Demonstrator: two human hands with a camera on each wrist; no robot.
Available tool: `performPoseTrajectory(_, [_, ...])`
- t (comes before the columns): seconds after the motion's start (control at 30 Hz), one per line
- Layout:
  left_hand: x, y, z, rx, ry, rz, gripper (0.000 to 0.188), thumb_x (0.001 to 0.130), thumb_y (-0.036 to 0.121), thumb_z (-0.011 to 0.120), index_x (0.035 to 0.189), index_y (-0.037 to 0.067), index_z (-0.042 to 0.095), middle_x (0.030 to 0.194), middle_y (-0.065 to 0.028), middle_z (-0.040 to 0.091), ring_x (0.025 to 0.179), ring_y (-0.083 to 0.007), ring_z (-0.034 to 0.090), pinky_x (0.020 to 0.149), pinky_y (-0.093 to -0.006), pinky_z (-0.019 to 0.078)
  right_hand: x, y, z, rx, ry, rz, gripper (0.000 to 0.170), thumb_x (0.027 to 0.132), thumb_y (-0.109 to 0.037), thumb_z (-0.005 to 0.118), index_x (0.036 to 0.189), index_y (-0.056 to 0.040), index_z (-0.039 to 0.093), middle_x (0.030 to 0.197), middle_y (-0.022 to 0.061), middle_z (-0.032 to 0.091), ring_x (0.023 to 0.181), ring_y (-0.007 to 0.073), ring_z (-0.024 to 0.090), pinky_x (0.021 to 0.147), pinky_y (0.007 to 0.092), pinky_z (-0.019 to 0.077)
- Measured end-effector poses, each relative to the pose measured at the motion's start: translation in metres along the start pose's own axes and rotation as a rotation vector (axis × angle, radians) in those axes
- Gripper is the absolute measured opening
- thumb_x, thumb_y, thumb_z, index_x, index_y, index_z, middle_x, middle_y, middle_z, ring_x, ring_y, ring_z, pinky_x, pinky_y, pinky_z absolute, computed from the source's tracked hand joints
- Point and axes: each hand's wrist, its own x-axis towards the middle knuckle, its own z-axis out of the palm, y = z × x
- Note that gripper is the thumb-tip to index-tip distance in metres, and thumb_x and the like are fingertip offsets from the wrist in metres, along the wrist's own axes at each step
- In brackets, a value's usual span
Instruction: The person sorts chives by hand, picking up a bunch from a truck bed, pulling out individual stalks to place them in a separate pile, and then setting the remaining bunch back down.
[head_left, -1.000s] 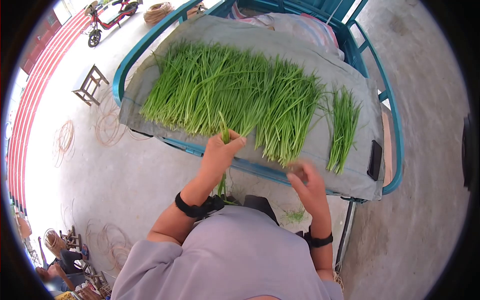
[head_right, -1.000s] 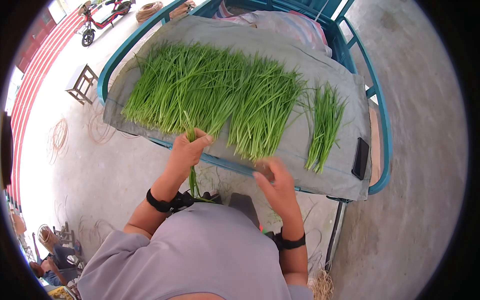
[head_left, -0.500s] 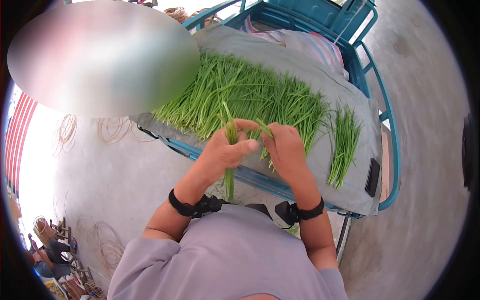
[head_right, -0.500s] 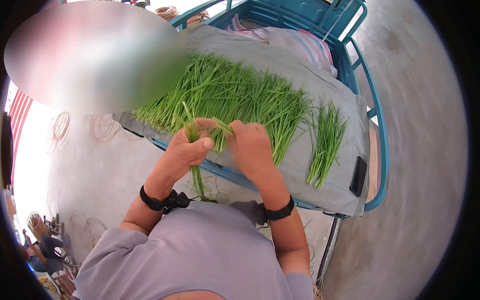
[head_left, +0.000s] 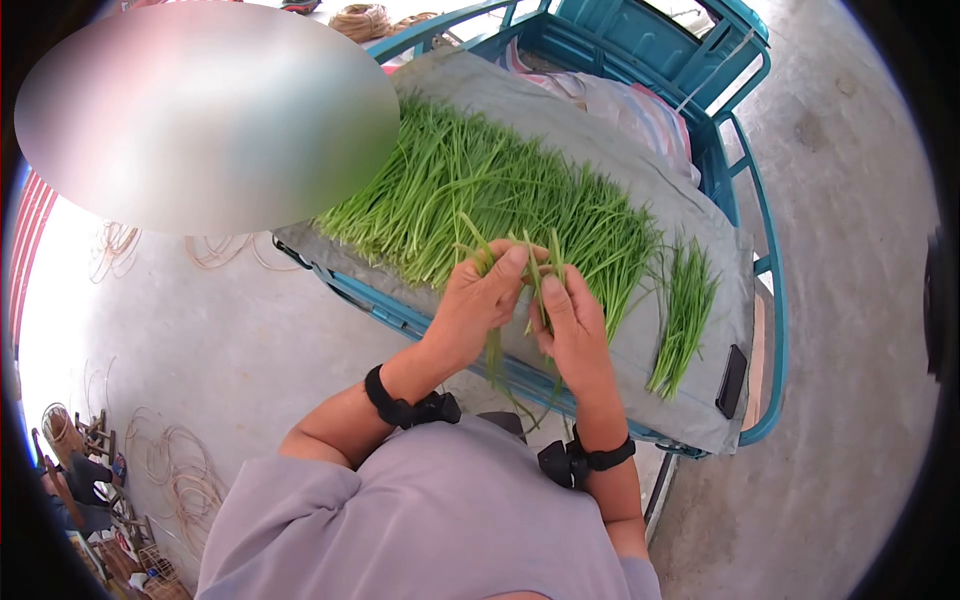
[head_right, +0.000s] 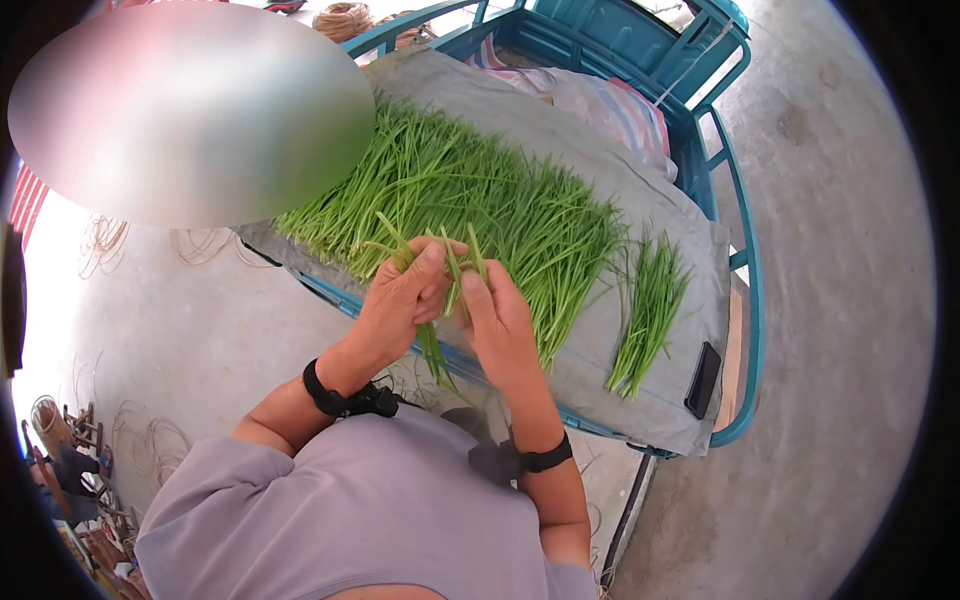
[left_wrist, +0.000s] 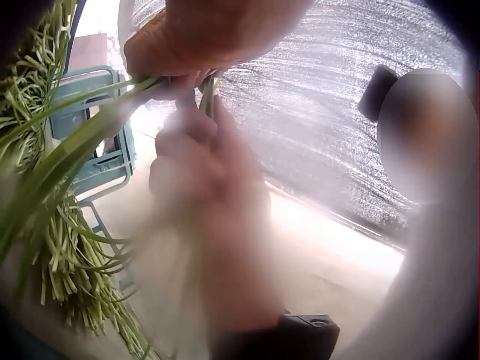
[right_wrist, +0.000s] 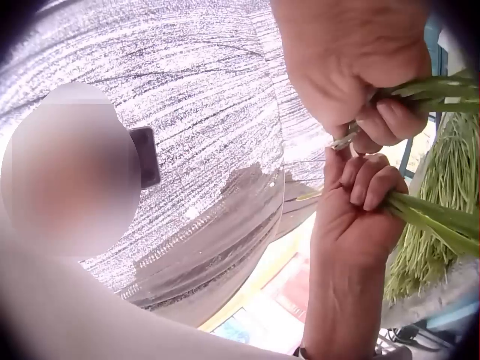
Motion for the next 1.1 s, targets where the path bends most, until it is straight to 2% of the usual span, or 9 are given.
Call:
performPoseTrajectory(0.13, [0.002, 0.002, 0.01, 0.075, 0.055, -0.05, 0.027, 0.095, 0.026, 0.054, 0.107, 0.003, 0.06, 0.056, 0.0085, 0.036, 0.046, -0.0012, 0.028, 0.042, -0.0186, 0.0222, -0.002, 0.004, 0.0, 0.019, 0.053, 0.007, 0.025, 0.099, -0.027, 0.045, 0.104, -0.0041, 0.053, 0.064, -0.0056, 0.041, 0.052, 0.0021, 0.034, 0.045, 0.0183, 0.0258])
performPoseTrajectory(0.2, [0.004, -0.001, 0.007, 0.103, 0.062, -0.064, 0.026, 0.095, 0.025, 0.054, 0.107, 0.003, 0.06, 0.056, 0.0083, 0.037, 0.046, -0.0014, 0.028, 0.042, -0.0186, 0.0224, -0.005, 0.005, 0.001, 0.066, 0.069, 0.044, 0.024, 0.098, -0.026, 0.046, 0.104, -0.0041, 0.054, 0.065, -0.0057, 0.042, 0.053, 0.002, 0.035, 0.047, 0.0185, 0.0272])
performPoseTrajectory(0.4, [0.008, -0.012, 0.005, 0.108, 0.086, -0.074, 0.026, 0.095, 0.024, 0.053, 0.109, 0.003, 0.059, 0.057, 0.0079, 0.038, 0.048, -0.0019, 0.029, 0.043, -0.0189, 0.0222, 0.001, 0.026, -0.004, -0.171, 0.173, -0.083, 0.022, 0.096, -0.021, 0.049, 0.106, -0.0028, 0.056, 0.065, -0.0063, 0.042, 0.058, 0.0024, 0.037, 0.051, 0.0195, 0.0304])
performPoseTrajectory(0.57, [0.012, -0.022, 0.012, 0.233, 0.102, -0.113, 0.029, 0.096, 0.026, 0.051, 0.113, 0.004, 0.057, 0.058, 0.0082, 0.038, 0.049, -0.002, 0.03, 0.044, -0.0187, 0.0222, 0.001, 0.024, -0.009, -0.153, 0.201, -0.089, 0.024, 0.097, -0.022, 0.047, 0.106, -0.0018, 0.056, 0.064, -0.005, 0.042, 0.057, 0.0038, 0.038, 0.051, 0.0208, 0.0321])
performPoseTrajectory(0.73, [0.012, -0.028, 0.024, 0.248, 0.015, -0.121, 0.033, 0.099, 0.032, 0.043, 0.117, 0.007, 0.057, 0.063, 0.0096, 0.04, 0.051, -0.0022, 0.03, 0.045, -0.0178, 0.0219, 0.002, 0.024, -0.015, -0.21, 0.226, -0.095, 0.024, 0.098, -0.021, 0.045, 0.106, -0.0014, 0.056, 0.062, -0.0021, 0.047, 0.056, 0.0052, 0.044, 0.051, 0.0223, 0.0362])
performPoseTrajectory(0.83, [0.012, -0.033, 0.02, 0.175, -0.044, -0.163, 0.035, 0.1, 0.033, 0.04, 0.116, 0.008, 0.057, 0.071, 0.0087, 0.046, 0.056, -0.0021, 0.032, 0.047, -0.0168, 0.0244, 0.001, 0.021, -0.014, -0.184, 0.222, -0.096, 0.023, 0.097, -0.021, 0.045, 0.104, -0.0017, 0.056, 0.062, -0.0001, 0.051, 0.056, 0.0059, 0.047, 0.051, 0.023, 0.0382])
performPoseTrajectory(0.93, [0.013, -0.038, 0.016, 0.328, 0.069, -0.043, 0.034, 0.1, 0.032, 0.039, 0.115, 0.007, 0.057, 0.082, 0.0036, 0.056, 0.066, -0.0042, 0.045, 0.056, -0.0181, 0.035, 0.0, 0.02, -0.014, -0.237, 0.238, -0.071, 0.022, 0.097, -0.021, 0.045, 0.101, -0.0017, 0.055, 0.062, 0.0008, 0.052, 0.056, 0.0067, 0.049, 0.05, 0.0236, 0.0388])
performPoseTrajectory(1.03, [0.019, -0.032, 0.011, 0.289, 0.148, 0.145, 0.034, 0.1, 0.032, 0.038, 0.115, 0.006, 0.054, 0.091, -0.0033, 0.061, 0.081, -0.0114, 0.057, 0.071, -0.0261, 0.0457, -0.001, 0.026, -0.019, -0.297, 0.235, -0.044, 0.022, 0.097, -0.021, 0.046, 0.099, -0.0015, 0.055, 0.061, 0.0002, 0.05, 0.054, 0.0071, 0.047, 0.05, 0.0235, 0.0382])
performPoseTrajectory(1.1, [0.019, -0.026, 0.007, 0.026, 0.18, 0.097, 0.034, 0.1, 0.033, 0.039, 0.116, 0.006, 0.051, 0.093, -0.006, 0.061, 0.087, -0.0167, 0.06, 0.077, -0.0323, 0.0482, -0.003, 0.029, -0.02, -0.279, 0.221, -0.058, 0.021, 0.097, -0.021, 0.046, 0.098, -0.0016, 0.055, 0.06, -0.0003, 0.049, 0.054, 0.0069, 0.046, 0.049, 0.0233, 0.0373])
